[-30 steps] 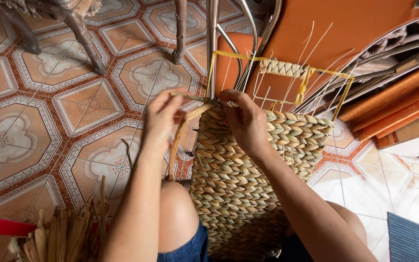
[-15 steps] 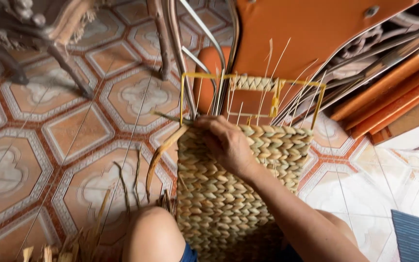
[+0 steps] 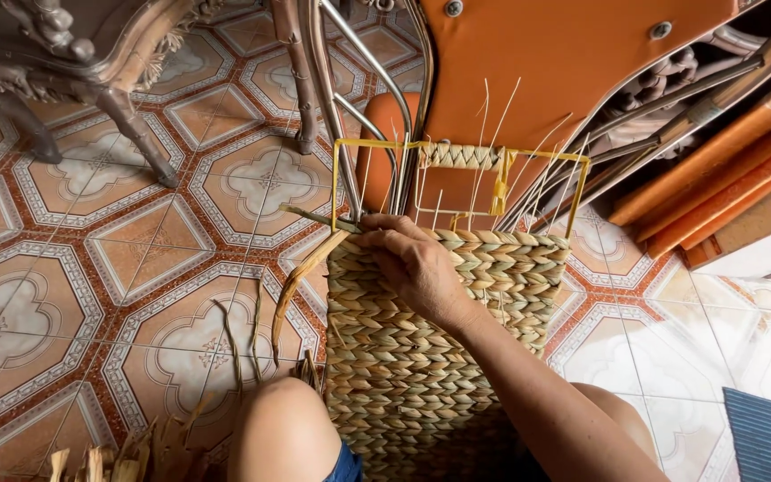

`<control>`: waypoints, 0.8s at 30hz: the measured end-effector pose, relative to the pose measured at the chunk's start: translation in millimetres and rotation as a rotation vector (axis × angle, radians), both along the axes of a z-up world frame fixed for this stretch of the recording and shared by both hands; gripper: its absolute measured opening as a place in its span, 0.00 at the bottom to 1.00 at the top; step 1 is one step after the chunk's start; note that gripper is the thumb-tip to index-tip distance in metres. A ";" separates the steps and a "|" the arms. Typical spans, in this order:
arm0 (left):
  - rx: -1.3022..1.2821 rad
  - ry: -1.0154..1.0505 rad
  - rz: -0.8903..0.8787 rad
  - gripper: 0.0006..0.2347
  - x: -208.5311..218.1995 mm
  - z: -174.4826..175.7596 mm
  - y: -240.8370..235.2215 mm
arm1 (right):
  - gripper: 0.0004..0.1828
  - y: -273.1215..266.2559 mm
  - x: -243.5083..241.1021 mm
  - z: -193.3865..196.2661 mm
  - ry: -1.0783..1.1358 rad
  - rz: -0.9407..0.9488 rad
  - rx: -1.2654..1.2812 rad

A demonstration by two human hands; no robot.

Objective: The person sits on a chair with a woven water hyacinth basket on their lap and weaves flat plant strips around its rim, threading and tightening each strip by hand to build up the basket's upper edge. They repeatedly pull new strips from a bundle beside the chair and work them into the weave.

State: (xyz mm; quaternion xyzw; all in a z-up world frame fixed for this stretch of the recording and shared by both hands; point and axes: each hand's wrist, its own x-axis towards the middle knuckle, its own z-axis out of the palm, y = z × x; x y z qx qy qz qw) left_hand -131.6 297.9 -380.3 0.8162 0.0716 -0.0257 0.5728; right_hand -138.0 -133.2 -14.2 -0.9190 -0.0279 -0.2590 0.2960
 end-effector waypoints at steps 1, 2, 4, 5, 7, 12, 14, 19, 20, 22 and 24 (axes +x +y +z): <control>0.009 0.012 -0.002 0.11 20.5 66.2 -10.3 | 0.11 0.2 -0.8 -0.4 -0.007 0.007 0.008; 0.021 0.029 -0.002 0.11 36.8 104.5 -13.4 | 0.11 0.5 -1.4 0.2 -0.001 0.005 0.014; 0.043 0.062 0.004 0.11 51.0 186.4 -20.9 | 0.11 2.2 -0.3 2.0 0.062 -0.027 0.031; 0.046 0.067 0.009 0.11 56.8 218.3 -28.8 | 0.11 0.8 -0.6 -0.7 0.067 -0.023 0.034; -0.092 -0.365 0.004 0.09 70.8 282.0 -44.2 | 0.08 -1.2 1.3 -5.4 -0.036 -0.007 -0.032; -0.215 -0.661 -0.174 0.05 100.0 374.2 -98.0 | 0.05 -3.3 9.4 -7.5 -0.086 0.006 0.013; -0.145 -0.758 -0.272 0.05 110.4 395.8 -126.6 | 0.03 6.9 14.3 2.9 -0.056 -0.039 0.077; -0.155 -0.624 -0.618 0.04 144.8 387.3 -198.7 | 0.05 23.4 40.3 11.6 -0.073 -0.107 0.003; -0.157 -0.624 -0.618 0.04 148.7 379.7 -209.4 | 0.05 23.7 44.4 13.0 -0.073 -0.108 0.001; -0.093 -0.551 -0.667 0.03 156.0 364.2 -229.9 | 0.08 25.3 52.3 15.3 0.112 -0.261 -0.042; -0.131 -0.510 -0.701 0.03 164.6 343.7 -243.6 | 0.09 20.4 55.7 6.6 0.109 -0.238 -0.033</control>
